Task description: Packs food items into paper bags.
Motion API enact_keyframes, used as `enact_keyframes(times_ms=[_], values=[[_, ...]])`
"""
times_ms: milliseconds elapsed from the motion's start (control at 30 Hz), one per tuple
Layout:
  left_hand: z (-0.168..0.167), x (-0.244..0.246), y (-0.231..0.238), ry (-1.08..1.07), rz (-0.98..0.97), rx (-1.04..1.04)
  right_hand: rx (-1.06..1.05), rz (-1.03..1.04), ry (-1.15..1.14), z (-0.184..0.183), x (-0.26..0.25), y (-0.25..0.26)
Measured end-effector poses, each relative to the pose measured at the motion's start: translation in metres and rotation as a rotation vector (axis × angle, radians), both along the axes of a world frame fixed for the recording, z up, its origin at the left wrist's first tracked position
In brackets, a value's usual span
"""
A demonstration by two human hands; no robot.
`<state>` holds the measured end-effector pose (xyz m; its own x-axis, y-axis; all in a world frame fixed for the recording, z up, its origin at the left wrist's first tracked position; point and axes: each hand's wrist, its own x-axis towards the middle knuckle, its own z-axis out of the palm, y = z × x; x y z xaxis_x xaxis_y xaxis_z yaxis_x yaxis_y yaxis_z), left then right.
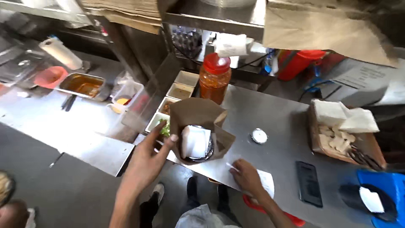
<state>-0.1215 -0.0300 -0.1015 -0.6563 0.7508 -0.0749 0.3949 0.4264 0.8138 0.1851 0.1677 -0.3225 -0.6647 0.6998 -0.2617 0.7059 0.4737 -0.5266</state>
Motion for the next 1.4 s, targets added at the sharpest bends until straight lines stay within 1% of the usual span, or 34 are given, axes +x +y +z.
enact_keyframes(times_ms=[33, 67, 100, 133, 167, 200, 233, 267, 300, 333, 367, 400, 433, 467, 500, 533, 567, 600, 667, 767, 833, 900, 933, 1033, 1133, 1200, 1233, 1300, 1367, 1400], values=[[-0.001, -0.005, -0.001, 0.005, -0.058, 0.029, -0.015, -0.104, 0.159, 0.029, 0.004, 0.010], [-0.006, -0.010, -0.003, 0.013, -0.110, 0.072, 0.014, -0.191, 0.352, 0.069, 0.002, 0.017], [-0.015, -0.014, -0.007, 0.012, -0.158, 0.125, 0.059, -0.237, 0.543, 0.116, -0.005, 0.020], [-0.027, -0.017, -0.011, -0.003, -0.194, 0.178, 0.130, -0.235, 0.726, 0.163, -0.018, 0.017], [-0.042, -0.017, -0.014, -0.032, -0.224, 0.216, 0.213, -0.185, 0.868, 0.203, -0.034, 0.011], [-0.060, -0.015, -0.015, -0.064, -0.238, 0.234, 0.300, -0.098, 0.926, 0.232, -0.052, 0.004], [-0.082, -0.009, -0.013, -0.091, -0.237, 0.241, 0.374, 0.008, 0.903, 0.248, -0.070, -0.001], [-0.106, -0.001, -0.010, -0.103, -0.222, 0.245, 0.383, 0.096, 0.845, 0.253, -0.087, -0.003], [-0.126, 0.005, -0.008, -0.104, -0.200, 0.240, 0.325, 0.123, 0.781, 0.249, -0.098, 0.001], [-0.143, 0.008, -0.004, -0.100, -0.174, 0.234, 0.235, 0.071, 0.790, 0.238, -0.100, 0.010], [-0.157, 0.009, 0.000, -0.101, -0.147, 0.231, 0.168, -0.053, 0.821, 0.222, -0.093, 0.023], [-0.171, 0.010, 0.003, -0.113, -0.123, 0.246, 0.160, -0.209, 0.808, 0.202, -0.076, 0.040], [-0.183, 0.012, 0.006, -0.143, -0.099, 0.270, 0.202, -0.361, 0.741, 0.174, -0.053, 0.063], [-0.193, 0.014, 0.007, -0.181, -0.078, 0.295, 0.226, -0.472, 0.631, 0.140, -0.029, 0.091], [-0.202, 0.015, 0.006, -0.238, -0.074, 0.303, 0.199, -0.510, 0.506, 0.102, -0.006, 0.119], [-0.210, 0.015, 0.005, -0.301, -0.085, 0.294, 0.155, -0.482, 0.393, 0.063, 0.013, 0.141], [-0.218, 0.016, 0.003, -0.347, -0.093, 0.280, 0.115, -0.413, 0.280, 0.030, 0.024, 0.156], [-0.225, 0.018, 0.004, -0.358, -0.092, 0.264, 0.105, -0.333, 0.175, 0.007, 0.029, 0.165], [-0.233, 0.022, 0.008, -0.379, -0.073, 0.253, 0.128, -0.206, 0.071, -0.014, 0.026, 0.168], [-0.232, 0.031, 0.016, -0.448, -0.053, 0.323, 0.108, -0.152, 0.097, -0.018, 0.023, 0.165], [-0.235, 0.039, 0.025, -0.483, -0.044, 0.377, 0.118, -0.138, 0.150, -0.007, 0.026, 0.169], [-0.237, 0.048, 0.035, -0.465, -0.056, 0.395, 0.139, -0.100, 0.187, 0.025, 0.025, 0.169], [-0.237, 0.053, 0.042, -0.450, -0.059, 0.404, 0.161, -0.070, 0.185, 0.051, 0.024, 0.168], [-0.234, 0.067, 0.060, -0.385, -0.103, 0.402, 0.256, 0.065, 0.177, 0.145, 0.025, 0.156], [-0.216, 0.083, 0.069, -0.365, -0.079, 0.445, 0.382, 0.255, 0.212, 0.236, 0.016, 0.136], [-0.199, 0.088, 0.070, -0.322, -0.062, 0.479, 0.440, 0.368, 0.243, 0.283, -0.002, 0.114], [-0.193, 0.088, 0.069, -0.301, -0.059, 0.493, 0.452, 0.427, 0.242, 0.299, -0.016, 0.103], [-0.185, 0.087, 0.067, -0.287, -0.065, 0.528, 0.431, 0.549, 0.192, 0.311, -0.055, 0.081], [-0.180, 0.083, 0.065, -0.293, -0.076, 0.555, 0.363, 0.643, 0.021, 0.295, -0.103, 0.062], [-0.180, 0.081, 0.064, -0.280, -0.081, 0.561, 0.326, 0.679, -0.094, 0.279, -0.126, 0.054]])
